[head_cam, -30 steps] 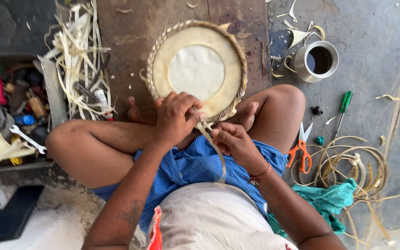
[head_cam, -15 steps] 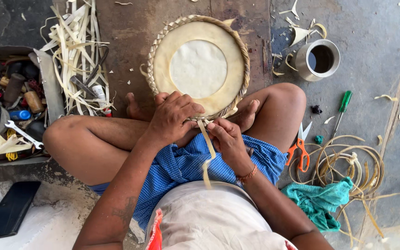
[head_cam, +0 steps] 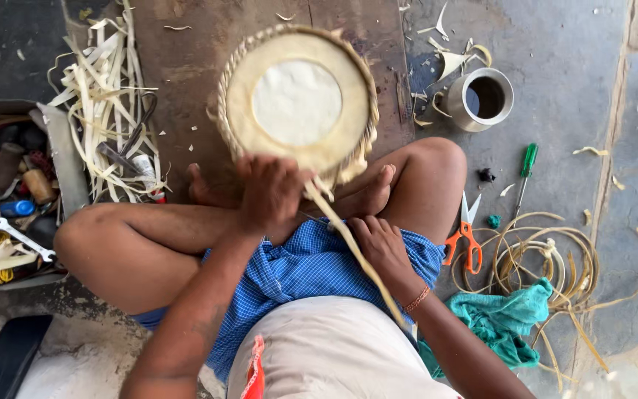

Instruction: The person is repairing a drum by hand using a pointed metal tool to pull and weave thin strips of material through the rim. They work on the top and sides of the drum while sitting on the floor.

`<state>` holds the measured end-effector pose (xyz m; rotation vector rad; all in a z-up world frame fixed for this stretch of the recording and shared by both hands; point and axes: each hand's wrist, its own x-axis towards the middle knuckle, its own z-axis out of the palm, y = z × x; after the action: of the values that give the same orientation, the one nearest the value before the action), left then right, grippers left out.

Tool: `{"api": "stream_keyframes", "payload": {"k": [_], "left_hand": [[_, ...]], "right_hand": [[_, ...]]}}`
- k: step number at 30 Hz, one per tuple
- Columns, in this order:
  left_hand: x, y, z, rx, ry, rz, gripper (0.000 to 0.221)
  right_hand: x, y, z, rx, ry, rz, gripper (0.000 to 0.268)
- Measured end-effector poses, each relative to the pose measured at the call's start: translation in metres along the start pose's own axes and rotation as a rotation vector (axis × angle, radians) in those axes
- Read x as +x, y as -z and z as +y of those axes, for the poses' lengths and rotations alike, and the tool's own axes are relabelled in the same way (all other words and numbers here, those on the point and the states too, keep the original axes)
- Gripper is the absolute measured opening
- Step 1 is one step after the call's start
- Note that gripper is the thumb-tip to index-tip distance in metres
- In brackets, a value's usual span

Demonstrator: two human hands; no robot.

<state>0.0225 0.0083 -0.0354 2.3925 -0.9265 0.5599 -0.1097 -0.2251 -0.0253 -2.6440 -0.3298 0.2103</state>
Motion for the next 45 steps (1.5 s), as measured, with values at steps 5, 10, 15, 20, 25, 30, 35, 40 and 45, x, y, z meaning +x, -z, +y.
{"api": "stream_keyframes", "payload": {"k": [5, 10, 15, 20, 25, 30, 35, 40, 45], "left_hand": [[0.047, -0.009, -0.066, -0.209, 0.214, 0.137, 0.014], [0.087, -0.016, -0.094, -0.272, 0.435, 0.138, 0.038], [0.1, -0.024, -0.081, -0.277, 0.43, 0.096, 0.041], [0.102, -0.018, -0.078, -0.317, 0.446, 0.083, 0.041], [0.103, -0.008, -0.078, -0.351, 0.45, 0.071, 0.039], [0.1, -0.005, -0.077, -0.383, 0.41, 0.075, 0.039], [0.101, -0.009, -0.074, -0.323, 0.377, 0.1, 0.037], [0.106, -0.009, -0.072, -0.321, 0.338, 0.121, 0.032], [0.103, -0.009, -0.07, -0.288, 0.344, 0.121, 0.031]], "right_hand": [[0.006, 0.033, 0.012, 0.412, -0.03, -0.113, 0.049], [0.016, 0.086, 0.006, 0.8, -0.412, -0.304, 0.054], [0.041, 0.097, -0.019, 0.574, -0.152, 0.14, 0.052], [0.068, 0.099, -0.033, 0.352, -0.1, 0.242, 0.056], [0.082, 0.102, -0.041, 0.322, -0.095, 0.242, 0.055], [0.085, 0.104, -0.051, 0.233, -0.124, 0.228, 0.056], [0.087, 0.106, -0.047, 0.268, -0.133, 0.214, 0.058], [0.094, 0.072, -0.035, 0.24, -0.038, 0.364, 0.057], [0.094, 0.033, -0.03, 0.672, -0.123, 0.367, 0.059]]}}
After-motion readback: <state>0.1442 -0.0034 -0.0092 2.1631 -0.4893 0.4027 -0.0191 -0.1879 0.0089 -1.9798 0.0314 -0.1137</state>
